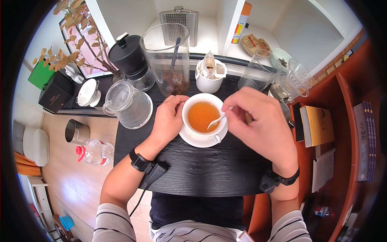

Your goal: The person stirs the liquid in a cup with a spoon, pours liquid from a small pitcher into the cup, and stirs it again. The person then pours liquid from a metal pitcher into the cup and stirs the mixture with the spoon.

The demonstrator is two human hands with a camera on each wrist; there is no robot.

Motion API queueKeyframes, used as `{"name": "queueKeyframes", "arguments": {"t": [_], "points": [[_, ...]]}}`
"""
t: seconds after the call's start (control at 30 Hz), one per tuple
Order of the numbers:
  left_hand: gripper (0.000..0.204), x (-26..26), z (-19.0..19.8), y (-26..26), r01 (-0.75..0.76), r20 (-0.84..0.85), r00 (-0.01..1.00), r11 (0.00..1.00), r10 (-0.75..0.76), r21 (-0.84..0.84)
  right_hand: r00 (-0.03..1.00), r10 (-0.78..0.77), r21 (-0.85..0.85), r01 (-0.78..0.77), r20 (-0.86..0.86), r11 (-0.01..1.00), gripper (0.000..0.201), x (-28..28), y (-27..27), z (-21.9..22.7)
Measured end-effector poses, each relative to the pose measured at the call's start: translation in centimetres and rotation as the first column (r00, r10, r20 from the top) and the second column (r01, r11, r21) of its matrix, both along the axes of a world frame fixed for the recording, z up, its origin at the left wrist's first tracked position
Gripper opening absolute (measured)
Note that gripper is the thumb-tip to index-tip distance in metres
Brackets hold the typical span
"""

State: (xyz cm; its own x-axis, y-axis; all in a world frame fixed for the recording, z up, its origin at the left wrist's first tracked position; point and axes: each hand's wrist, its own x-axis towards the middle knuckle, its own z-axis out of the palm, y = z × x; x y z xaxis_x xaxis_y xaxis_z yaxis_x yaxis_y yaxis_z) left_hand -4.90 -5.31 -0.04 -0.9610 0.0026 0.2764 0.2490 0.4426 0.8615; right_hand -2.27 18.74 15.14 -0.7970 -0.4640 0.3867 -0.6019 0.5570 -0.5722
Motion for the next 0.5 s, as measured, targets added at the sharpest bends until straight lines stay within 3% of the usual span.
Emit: {"name": "queueKeyframes", "arguments": {"t": [0.1,0.23,0.3,0.5], "points": [[0.018,-0.1,-0.2,-0.1,0.000,-0.001,1.000,1.000,0.000,-0.006,0.995,0.089,-0.044,-0.087,0.048,0.995,0.008,-0.1,-0.7,-0.9],[0.018,0.0,-0.2,0.0,-0.003,-0.009,1.000,1.000,0.003,-0.002,0.990,0.094,-0.114,-0.106,-0.109,0.988,0.010,-0.6,-1.4,-2.3],[0.018,0.0,-0.2,0.0,-0.006,-0.008,1.000,1.000,0.006,-0.004,0.972,0.001,-0.133,-0.033,-0.234,0.991,0.012,-0.9,-1.4,-2.5],[0.018,0.0,-0.1,-0.1,-0.007,-0.008,1.000,1.000,0.007,-0.009,0.979,-0.096,-0.023,0.093,-0.182,0.995,0.010,-0.2,-0.2,-0.7]]}}
